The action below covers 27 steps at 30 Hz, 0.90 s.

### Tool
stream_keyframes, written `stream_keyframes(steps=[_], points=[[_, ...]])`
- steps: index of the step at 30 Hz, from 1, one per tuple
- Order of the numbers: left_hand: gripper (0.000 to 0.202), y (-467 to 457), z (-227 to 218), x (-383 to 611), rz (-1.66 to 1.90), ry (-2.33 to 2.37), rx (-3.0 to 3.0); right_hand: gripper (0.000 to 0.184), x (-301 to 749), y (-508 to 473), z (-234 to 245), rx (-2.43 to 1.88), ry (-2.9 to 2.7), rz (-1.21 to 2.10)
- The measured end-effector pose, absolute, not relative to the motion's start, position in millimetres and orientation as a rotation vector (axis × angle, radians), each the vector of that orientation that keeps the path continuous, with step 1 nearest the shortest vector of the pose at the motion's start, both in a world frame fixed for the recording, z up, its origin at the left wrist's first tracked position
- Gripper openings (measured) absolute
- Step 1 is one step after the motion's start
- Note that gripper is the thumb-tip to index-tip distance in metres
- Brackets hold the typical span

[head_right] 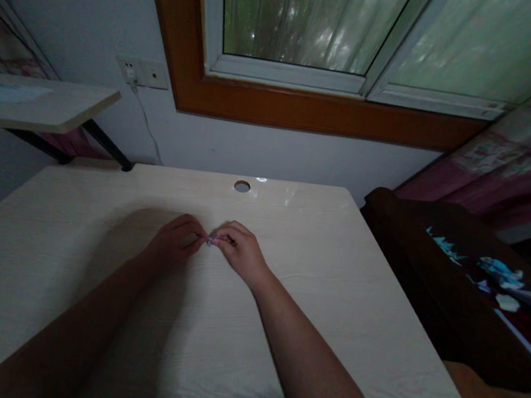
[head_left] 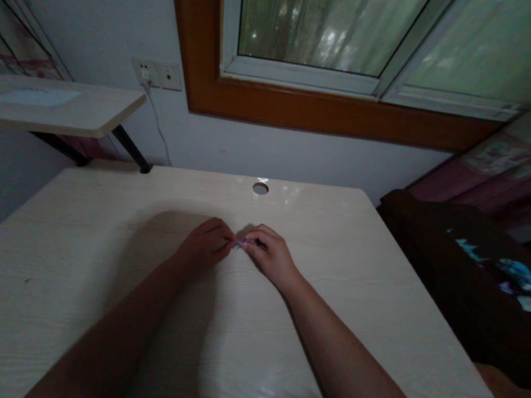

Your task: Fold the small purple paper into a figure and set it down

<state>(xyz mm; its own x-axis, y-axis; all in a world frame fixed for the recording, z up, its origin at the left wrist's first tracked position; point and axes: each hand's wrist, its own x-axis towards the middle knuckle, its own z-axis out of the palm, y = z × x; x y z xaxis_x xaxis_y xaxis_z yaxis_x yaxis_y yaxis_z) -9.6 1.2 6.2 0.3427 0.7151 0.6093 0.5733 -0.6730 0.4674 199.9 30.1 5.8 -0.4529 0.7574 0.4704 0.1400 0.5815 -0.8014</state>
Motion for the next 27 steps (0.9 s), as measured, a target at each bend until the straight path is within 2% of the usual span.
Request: stream_keyframes(steps=[10,27], points=[[0.003,-0.5,11.1,-5.5,1.227,1.175,2.325,0.013,199.8,31.0,4.6,-0.728,-1.917,0.948],[0.007,0.9,5.1,-5.8,1.111,1.268,2.291,0.015,197.1,26.7,3.7,-0.775,-1.961,0.845]])
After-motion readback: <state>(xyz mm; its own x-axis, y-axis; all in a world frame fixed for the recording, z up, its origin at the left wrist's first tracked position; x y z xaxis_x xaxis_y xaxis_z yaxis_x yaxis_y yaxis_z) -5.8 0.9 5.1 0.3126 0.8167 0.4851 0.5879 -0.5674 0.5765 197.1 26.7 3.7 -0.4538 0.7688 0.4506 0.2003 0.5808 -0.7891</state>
